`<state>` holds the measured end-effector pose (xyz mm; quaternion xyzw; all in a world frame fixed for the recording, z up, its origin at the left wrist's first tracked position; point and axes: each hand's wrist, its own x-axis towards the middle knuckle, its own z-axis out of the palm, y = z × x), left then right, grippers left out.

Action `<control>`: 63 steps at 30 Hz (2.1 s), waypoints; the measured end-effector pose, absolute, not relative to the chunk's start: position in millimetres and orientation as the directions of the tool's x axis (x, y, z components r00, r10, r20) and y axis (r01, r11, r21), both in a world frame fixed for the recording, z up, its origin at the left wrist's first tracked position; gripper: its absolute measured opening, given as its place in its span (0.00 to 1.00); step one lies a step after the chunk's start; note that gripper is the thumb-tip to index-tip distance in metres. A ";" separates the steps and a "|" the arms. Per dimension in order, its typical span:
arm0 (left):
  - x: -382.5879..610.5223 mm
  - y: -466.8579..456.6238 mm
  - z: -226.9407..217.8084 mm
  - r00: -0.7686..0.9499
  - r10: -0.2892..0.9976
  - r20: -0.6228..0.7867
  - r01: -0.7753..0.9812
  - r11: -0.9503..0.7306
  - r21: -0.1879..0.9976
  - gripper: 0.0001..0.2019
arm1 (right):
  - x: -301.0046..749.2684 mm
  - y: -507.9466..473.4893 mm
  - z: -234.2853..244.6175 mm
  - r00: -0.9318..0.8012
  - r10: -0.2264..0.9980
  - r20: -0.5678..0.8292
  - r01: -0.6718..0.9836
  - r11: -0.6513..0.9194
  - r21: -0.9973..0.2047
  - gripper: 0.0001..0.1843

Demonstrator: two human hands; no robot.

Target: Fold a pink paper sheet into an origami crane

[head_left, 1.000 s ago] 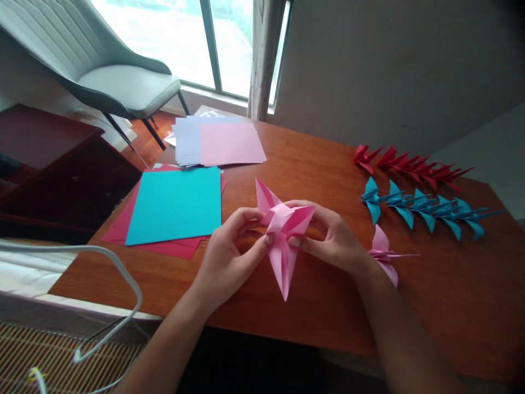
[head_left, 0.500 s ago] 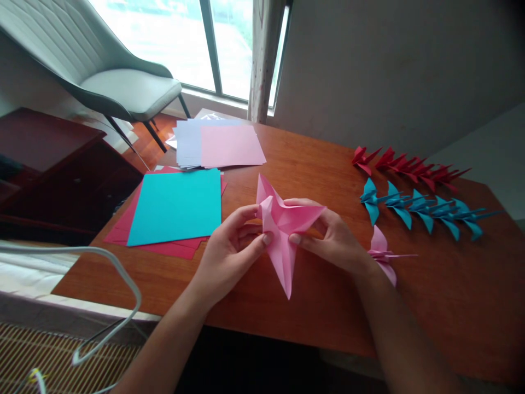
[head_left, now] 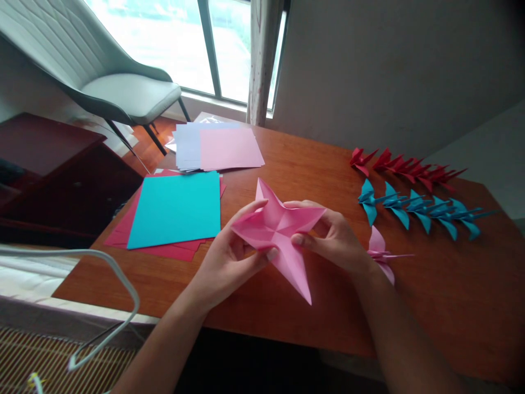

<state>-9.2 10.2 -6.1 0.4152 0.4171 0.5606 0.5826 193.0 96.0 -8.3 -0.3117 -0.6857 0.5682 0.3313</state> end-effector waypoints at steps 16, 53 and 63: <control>-11.2 8.3 -9.2 -0.003 0.999 -0.052 -0.280 0.050 0.959 0.33 | 192.2 95.4 -13.9 -0.514 0.848 0.126 -0.045 0.121 -0.992 0.29; -11.4 9.4 -14.6 0.083 0.988 -0.128 -0.273 0.146 0.951 0.35 | 198.0 100.1 -14.0 -0.368 0.893 0.258 -0.009 0.274 -0.962 0.14; -12.2 9.5 -15.1 0.130 0.981 -0.142 -0.283 0.174 0.943 0.35 | 195.9 99.4 -8.5 -0.380 0.892 0.245 -0.005 0.264 -0.965 0.14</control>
